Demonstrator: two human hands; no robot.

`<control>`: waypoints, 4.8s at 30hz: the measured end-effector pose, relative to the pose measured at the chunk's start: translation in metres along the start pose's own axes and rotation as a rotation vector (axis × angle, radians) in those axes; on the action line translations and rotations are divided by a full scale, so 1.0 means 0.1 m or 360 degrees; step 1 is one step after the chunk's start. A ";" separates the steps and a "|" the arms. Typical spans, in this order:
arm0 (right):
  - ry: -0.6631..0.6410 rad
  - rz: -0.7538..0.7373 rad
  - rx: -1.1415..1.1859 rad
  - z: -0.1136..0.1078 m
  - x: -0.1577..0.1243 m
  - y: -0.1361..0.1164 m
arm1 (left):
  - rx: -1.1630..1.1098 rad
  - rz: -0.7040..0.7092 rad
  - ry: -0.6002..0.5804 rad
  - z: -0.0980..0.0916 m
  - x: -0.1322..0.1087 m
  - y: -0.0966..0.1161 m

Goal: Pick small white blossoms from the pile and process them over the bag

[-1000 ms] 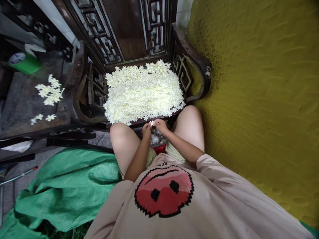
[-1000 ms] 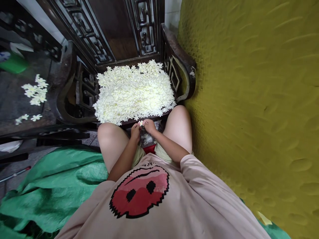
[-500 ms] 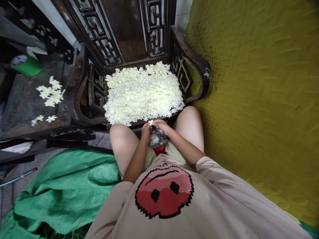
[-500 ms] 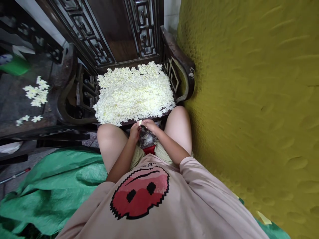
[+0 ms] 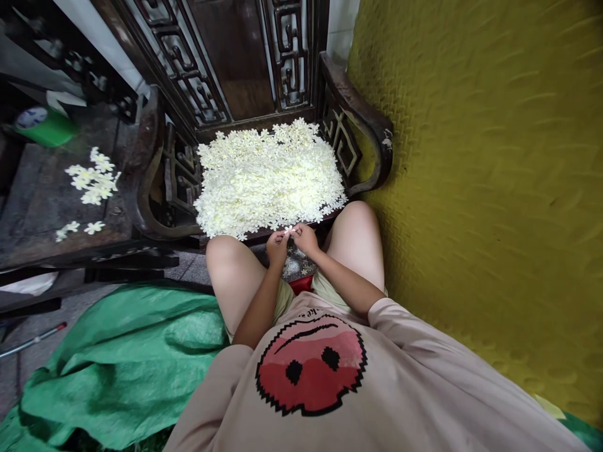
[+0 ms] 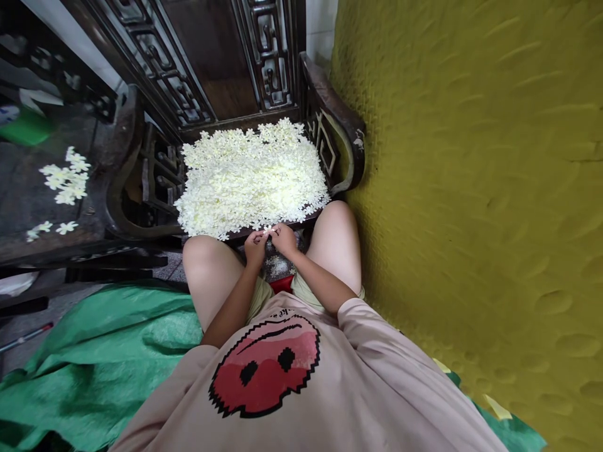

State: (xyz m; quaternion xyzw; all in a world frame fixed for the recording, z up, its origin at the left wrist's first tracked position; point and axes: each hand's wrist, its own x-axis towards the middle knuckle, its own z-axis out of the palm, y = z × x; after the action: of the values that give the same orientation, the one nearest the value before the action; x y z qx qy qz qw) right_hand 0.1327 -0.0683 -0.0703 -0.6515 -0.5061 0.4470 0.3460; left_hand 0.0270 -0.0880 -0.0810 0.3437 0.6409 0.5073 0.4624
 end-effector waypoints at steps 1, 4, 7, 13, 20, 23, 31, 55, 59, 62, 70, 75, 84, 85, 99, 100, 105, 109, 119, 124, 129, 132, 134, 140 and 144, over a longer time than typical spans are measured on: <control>-0.0051 0.0042 0.0119 0.00 0.01 0.00 | -0.0027 0.0013 0.0027 -0.01 0.01 0.00; -0.0275 0.0209 0.0551 -0.04 0.06 0.00 | -0.0302 -0.0155 0.0070 -0.04 0.04 0.02; -0.0365 0.0125 0.0772 -0.07 0.10 0.02 | -0.0661 -0.0509 -0.0025 -0.05 0.06 0.04; -0.0341 -0.0006 0.0664 -0.01 0.10 0.07 | -0.0901 -0.0826 -0.0290 -0.02 0.03 0.08; -0.0279 -0.0264 0.0479 -0.07 0.07 -0.03 | -0.0769 -0.0761 -0.0365 -0.03 0.00 0.11; -0.0212 -0.0422 0.0226 -0.09 0.04 -0.06 | -0.0819 -0.0766 -0.0257 -0.03 0.01 0.12; -0.0226 -0.0712 -0.0459 -0.15 -0.03 -0.10 | -0.0939 -0.0892 -0.0253 0.00 0.01 0.09; -0.0091 -0.0578 -0.0275 -0.15 0.02 -0.04 | -0.0548 -0.0553 -0.0086 -0.03 0.01 0.07; -0.0086 -0.0525 -0.0205 -0.15 0.03 -0.04 | -0.0573 -0.0568 -0.0107 -0.03 0.02 0.07; -0.0065 -0.0482 -0.0148 -0.15 0.04 -0.02 | -0.0621 -0.0598 -0.0132 -0.02 0.02 0.08; -0.0102 -0.0336 0.0073 -0.12 0.07 0.01 | -0.0739 -0.0716 -0.0142 -0.01 0.03 0.10; -0.0129 -0.0229 0.0153 -0.12 0.07 0.00 | -0.0694 -0.0695 -0.0154 0.00 0.04 0.09; -0.0027 -0.0268 -0.0035 -0.07 0.02 0.00 | -0.0487 -0.0596 -0.0022 0.01 0.07 -0.04; -0.0036 -0.0249 -0.0038 -0.07 0.01 0.00 | -0.0480 -0.0591 -0.0017 0.01 0.07 -0.05; -0.0284 0.0215 0.0638 0.01 0.07 0.07 | -0.0139 -0.0327 0.0034 -0.03 0.01 0.07; -0.0293 0.0231 0.0686 0.01 0.07 0.07 | -0.0151 -0.0333 0.0043 -0.03 0.01 0.07; -0.0294 0.0336 0.0817 0.00 0.07 0.05 | -0.0164 -0.0372 0.0043 -0.02 0.02 0.10; -0.0251 0.0321 0.0804 -0.04 0.07 0.04 | -0.0241 -0.0412 -0.0067 -0.04 0.04 0.08; -0.0363 0.0689 0.0852 -0.08 0.08 -0.01 | -0.0718 -0.0630 -0.0220 -0.02 0.05 0.00; -0.0584 0.0869 0.0963 -0.09 0.06 -0.04 | -0.0971 -0.0758 -0.0327 -0.04 0.01 0.05; -0.0776 0.1039 0.1142 -0.11 0.03 -0.10 | -0.1192 -0.0834 -0.0315 -0.03 -0.04 0.08; -0.0762 0.1039 0.1176 -0.11 0.02 -0.10 | -0.1217 -0.0875 -0.0319 -0.02 -0.06 0.10; -0.0664 0.0945 0.1170 -0.10 0.01 -0.08 | -0.1137 -0.0899 -0.0328 -0.02 -0.05 0.11; -0.0277 0.0593 0.1031 -0.05 0.00 -0.02 | -0.0648 -0.0725 -0.0155 -0.07 0.01 0.03; -0.0166 0.0387 0.1042 -0.02 0.03 0.01 | -0.0393 -0.0520 -0.0134 -0.06 0.03 -0.02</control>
State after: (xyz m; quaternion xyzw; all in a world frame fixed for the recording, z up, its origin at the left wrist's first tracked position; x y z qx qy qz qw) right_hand 0.1349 -0.0657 -0.0708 -0.5378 -0.2716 0.6561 0.4545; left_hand 0.0208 -0.0875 -0.0831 0.1969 0.6013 0.4854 0.6033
